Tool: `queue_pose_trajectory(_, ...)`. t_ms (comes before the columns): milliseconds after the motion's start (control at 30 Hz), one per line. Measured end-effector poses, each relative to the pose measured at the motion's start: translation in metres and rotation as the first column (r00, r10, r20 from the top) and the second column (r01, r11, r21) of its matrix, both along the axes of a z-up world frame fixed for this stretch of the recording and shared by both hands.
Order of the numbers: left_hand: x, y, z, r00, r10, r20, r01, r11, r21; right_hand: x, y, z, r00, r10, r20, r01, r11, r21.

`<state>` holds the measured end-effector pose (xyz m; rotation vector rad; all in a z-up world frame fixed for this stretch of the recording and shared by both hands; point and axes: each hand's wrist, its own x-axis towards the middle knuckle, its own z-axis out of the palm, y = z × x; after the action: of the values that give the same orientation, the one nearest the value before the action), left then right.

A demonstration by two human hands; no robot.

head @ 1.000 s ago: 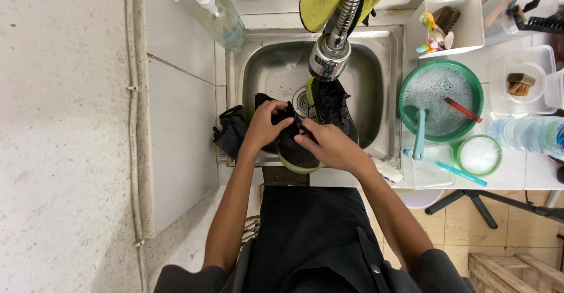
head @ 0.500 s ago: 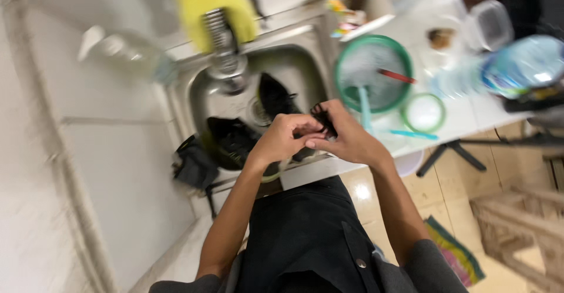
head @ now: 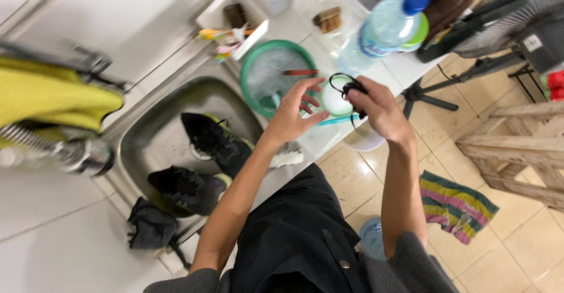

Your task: The person removes the laces from a pair of black and yellow sneakers in a kitchen sink. They then remove the insoles from both shoes and place them on the counter. The person handles the shoes and their components by hand throughout the process.

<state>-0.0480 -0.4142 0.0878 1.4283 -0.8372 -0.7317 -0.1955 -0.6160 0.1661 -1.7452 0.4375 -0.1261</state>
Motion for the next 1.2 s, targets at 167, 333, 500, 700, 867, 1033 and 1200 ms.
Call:
queue_pose_trajectory(167, -0.01, -0.053, -0.006, 0.976, -0.209, -0.068, 0.214, 0.974, 0.075, 0.003, -0.044, -0.02, 0.978, -0.15, 0.143, 0.114, 0.966, 0.23)
queue_pose_trajectory(333, -0.016, -0.083, -0.024, 0.994, -0.108, -0.01, 0.108, 0.97, 0.217, 0.014, -0.063, -0.047, 0.964, -0.188, 0.187, 0.134, 0.954, 0.268)
queue_pose_trajectory(500, -0.009, -0.07, -0.046, 0.998, 0.056, 0.002, -0.053, 0.932, 0.358, 0.018, -0.063, -0.082, 0.986, -0.071, -0.15, 0.059, 0.994, -0.087)
queue_pose_trajectory(700, -0.007, -0.06, -0.043, 0.99, 0.128, 0.059, -0.141, 0.922, 0.362, 0.011, -0.042, -0.039, 0.977, -0.019, -0.211, -0.047, 0.952, -0.304)
queue_pose_trajectory(867, -0.015, -0.064, -0.042, 0.981, 0.122, 0.149, -0.16, 0.947, 0.278, 0.002, -0.036, -0.049, 0.948, 0.054, -0.313, -0.185, 0.895, -0.406)
queue_pose_trajectory(1033, -0.018, -0.072, -0.041, 0.955, 0.059, 0.289, -0.149, 0.942, 0.302, -0.012, -0.045, -0.074, 0.994, -0.065, -0.086, 0.02, 0.895, -0.446)
queue_pose_trajectory(1200, 0.007, -0.091, -0.024, 0.759, -0.212, 0.615, -0.192, 0.83, 0.524, -0.014, -0.038, -0.062, 0.954, -0.155, -0.256, 0.026, 0.896, -0.443)
